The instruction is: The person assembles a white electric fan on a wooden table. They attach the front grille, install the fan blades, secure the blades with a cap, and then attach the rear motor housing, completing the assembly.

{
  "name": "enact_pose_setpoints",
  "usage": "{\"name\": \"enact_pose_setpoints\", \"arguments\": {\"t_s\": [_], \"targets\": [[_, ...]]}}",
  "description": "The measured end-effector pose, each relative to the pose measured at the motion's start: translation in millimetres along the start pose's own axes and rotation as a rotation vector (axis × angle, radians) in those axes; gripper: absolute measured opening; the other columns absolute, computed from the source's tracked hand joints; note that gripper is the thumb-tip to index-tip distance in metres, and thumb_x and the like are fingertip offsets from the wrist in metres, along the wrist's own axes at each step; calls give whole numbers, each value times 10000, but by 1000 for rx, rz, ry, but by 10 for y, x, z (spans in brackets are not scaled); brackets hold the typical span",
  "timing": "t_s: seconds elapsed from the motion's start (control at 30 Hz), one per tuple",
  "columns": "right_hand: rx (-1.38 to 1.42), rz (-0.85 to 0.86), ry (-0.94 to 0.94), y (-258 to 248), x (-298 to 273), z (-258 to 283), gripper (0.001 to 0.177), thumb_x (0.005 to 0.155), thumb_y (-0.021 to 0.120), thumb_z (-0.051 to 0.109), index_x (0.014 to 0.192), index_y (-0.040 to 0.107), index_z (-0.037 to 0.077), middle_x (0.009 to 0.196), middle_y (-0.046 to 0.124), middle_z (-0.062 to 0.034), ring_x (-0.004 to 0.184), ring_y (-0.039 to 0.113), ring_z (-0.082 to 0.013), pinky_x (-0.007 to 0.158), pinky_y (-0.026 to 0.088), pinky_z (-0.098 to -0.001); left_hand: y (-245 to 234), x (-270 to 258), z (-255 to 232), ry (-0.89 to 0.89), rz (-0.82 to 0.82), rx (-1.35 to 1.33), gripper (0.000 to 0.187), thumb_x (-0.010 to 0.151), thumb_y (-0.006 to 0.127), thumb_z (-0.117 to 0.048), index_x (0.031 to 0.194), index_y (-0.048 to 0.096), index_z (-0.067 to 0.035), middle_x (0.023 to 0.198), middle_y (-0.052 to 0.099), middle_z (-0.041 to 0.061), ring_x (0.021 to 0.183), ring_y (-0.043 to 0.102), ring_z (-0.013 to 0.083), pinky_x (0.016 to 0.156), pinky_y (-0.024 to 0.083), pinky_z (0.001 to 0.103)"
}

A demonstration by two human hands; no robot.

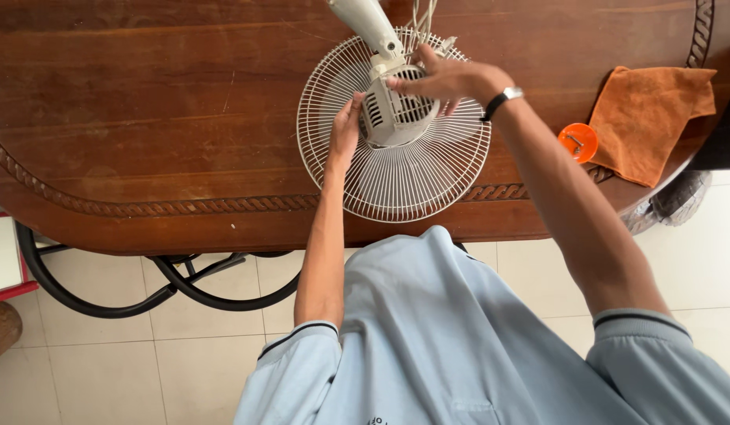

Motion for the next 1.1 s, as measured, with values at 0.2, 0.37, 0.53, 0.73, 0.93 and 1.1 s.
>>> {"name": "enact_pose_setpoints", "arguments": {"t_s": [0.2, 0.37, 0.53, 0.73, 0.93, 1.1], "targets": [[-179, 0, -188, 64, 22, -63, 1265, 600, 907, 622, 1581, 244, 177, 1333, 503, -336, 1109, 603, -510, 814, 582, -571, -11, 8, 26, -5, -58, 58, 755, 947, 438, -705, 1230, 663, -43, 1060, 749, 76, 1070, 722, 210, 979, 560, 419], [-238, -183, -333, 272, -33, -27, 1290, 519, 917, 659, 1525, 308, 127, 1238, 491, -294, 973, 678, -508, 739, 638, -521, -32, 37, 156, -8, -133, -67, 691, 927, 558, -650, 1178, 641, -12, 918, 687, 46, 843, 682, 160, 756, 594, 306], [-251, -260, -399, 262, -96, -35, 1281, 526, 902, 735, 1489, 363, 85, 1139, 558, -255, 955, 689, -460, 708, 627, -512, -84, 16, 143, 69, -207, 10, 604, 969, 566, -595, 1091, 654, -10, 838, 695, 36, 710, 666, 121, 624, 560, 247], [-232, -293, -381, 274, -167, -21, 1287, 520, 871, 747, 1507, 355, 102, 1079, 582, -226, 893, 706, -438, 663, 625, -480, -83, -44, 177, 110, -289, 54, 479, 997, 557, -490, 1114, 677, -41, 863, 737, 36, 717, 693, 107, 618, 566, 235], [-250, -312, -416, 194, -244, 51, 1173, 575, 855, 734, 1465, 420, 105, 1119, 614, -198, 889, 725, -388, 669, 629, -434, -106, -27, 219, 70, -205, -49, 273, 989, 569, -178, 1211, 694, -78, 1070, 766, 48, 914, 743, 134, 786, 645, 290], [-248, -305, -445, 44, -324, 159, 1126, 608, 882, 684, 1429, 428, 62, 1162, 630, -201, 939, 725, -360, 710, 634, -437, -130, -37, 212, 59, -205, -67, 293, 954, 635, -99, 1241, 682, -68, 1088, 752, 67, 975, 730, 148, 864, 648, 317]]}}
Point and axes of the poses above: each hand's wrist, its own x-axis towards the middle knuckle, its own y-axis out of the palm, z = x × y, the point moved 6 cm from there along x, towards the middle knuckle
